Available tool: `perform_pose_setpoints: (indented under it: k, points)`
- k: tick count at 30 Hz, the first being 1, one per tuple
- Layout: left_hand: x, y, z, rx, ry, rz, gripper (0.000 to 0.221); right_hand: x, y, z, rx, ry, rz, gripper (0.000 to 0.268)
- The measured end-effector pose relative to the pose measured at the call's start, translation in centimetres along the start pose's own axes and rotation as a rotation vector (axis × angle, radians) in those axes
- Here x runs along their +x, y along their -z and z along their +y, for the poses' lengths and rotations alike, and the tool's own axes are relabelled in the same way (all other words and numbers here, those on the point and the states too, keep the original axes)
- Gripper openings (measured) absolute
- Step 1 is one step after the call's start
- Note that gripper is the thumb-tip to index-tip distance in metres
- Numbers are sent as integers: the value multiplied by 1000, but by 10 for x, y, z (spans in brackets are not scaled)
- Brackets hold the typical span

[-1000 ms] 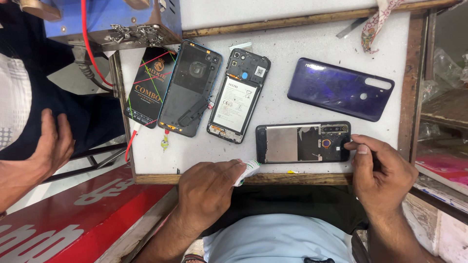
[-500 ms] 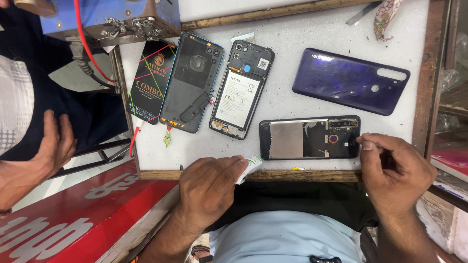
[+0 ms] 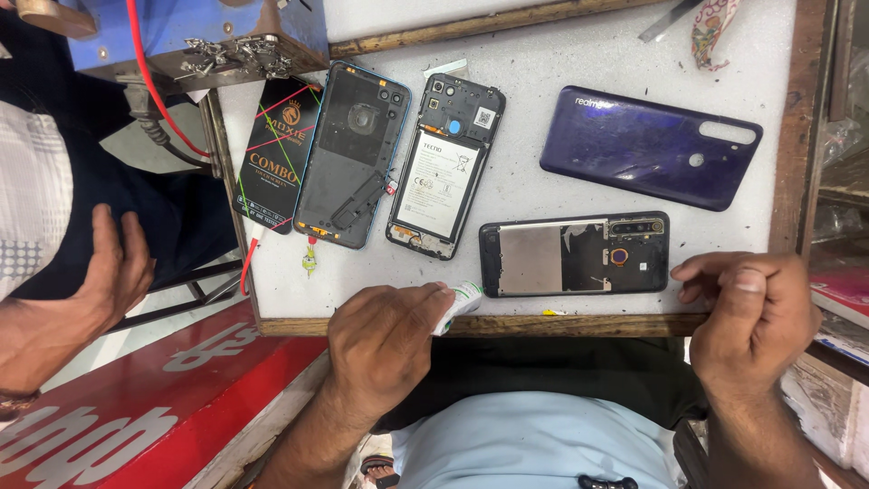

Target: The person works on two disassembled smartphones on a cluttered workbench. They use a red-handled screwdriver to remove screws from one phone, then apply adhesive from a tube to the frame of another phone. The person handles phone back covers and internal components while a second person's hands occasionally appear nearby.

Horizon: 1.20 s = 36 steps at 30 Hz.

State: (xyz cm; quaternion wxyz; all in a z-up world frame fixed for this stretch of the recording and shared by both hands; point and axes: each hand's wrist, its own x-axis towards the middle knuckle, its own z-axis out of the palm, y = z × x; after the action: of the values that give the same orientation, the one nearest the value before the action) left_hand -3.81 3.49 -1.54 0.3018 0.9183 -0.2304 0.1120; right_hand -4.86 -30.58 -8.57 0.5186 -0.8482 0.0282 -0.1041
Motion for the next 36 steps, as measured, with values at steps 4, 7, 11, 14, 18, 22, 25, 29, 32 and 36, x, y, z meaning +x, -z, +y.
perform_pose_setpoints:
  k: [4,7,11,14,18,22,25,29,32,36]
  points:
    - [0,-3,-3,8,5,22,24,-2,1,6,-58,36,-33,45]
    - [0,-4,-5,15,9,13,25,-1,1,5,-102,33,-34,44]
    - [3,-5,-9,0,5,11,27,1,-1,0,-84,31,-16,34]
    - [6,-5,-11,0,8,13,30,2,-3,-4,-80,10,-17,26]
    - [9,-3,-12,15,-1,8,35,2,-4,-4,-133,14,-22,20]
    - [11,-4,-13,10,-10,16,36,0,-5,-3,-161,24,7,23]
    - [13,-4,-14,13,-7,21,38,0,-6,-2,-201,25,19,29]
    - [18,-6,-16,9,-14,47,36,0,-4,0,-254,31,14,38]
    - [18,-5,-17,12,-17,42,36,-2,-4,4,-272,35,10,40]
    - [19,-5,-19,22,-26,44,37,-3,-3,9,-272,57,-14,38]
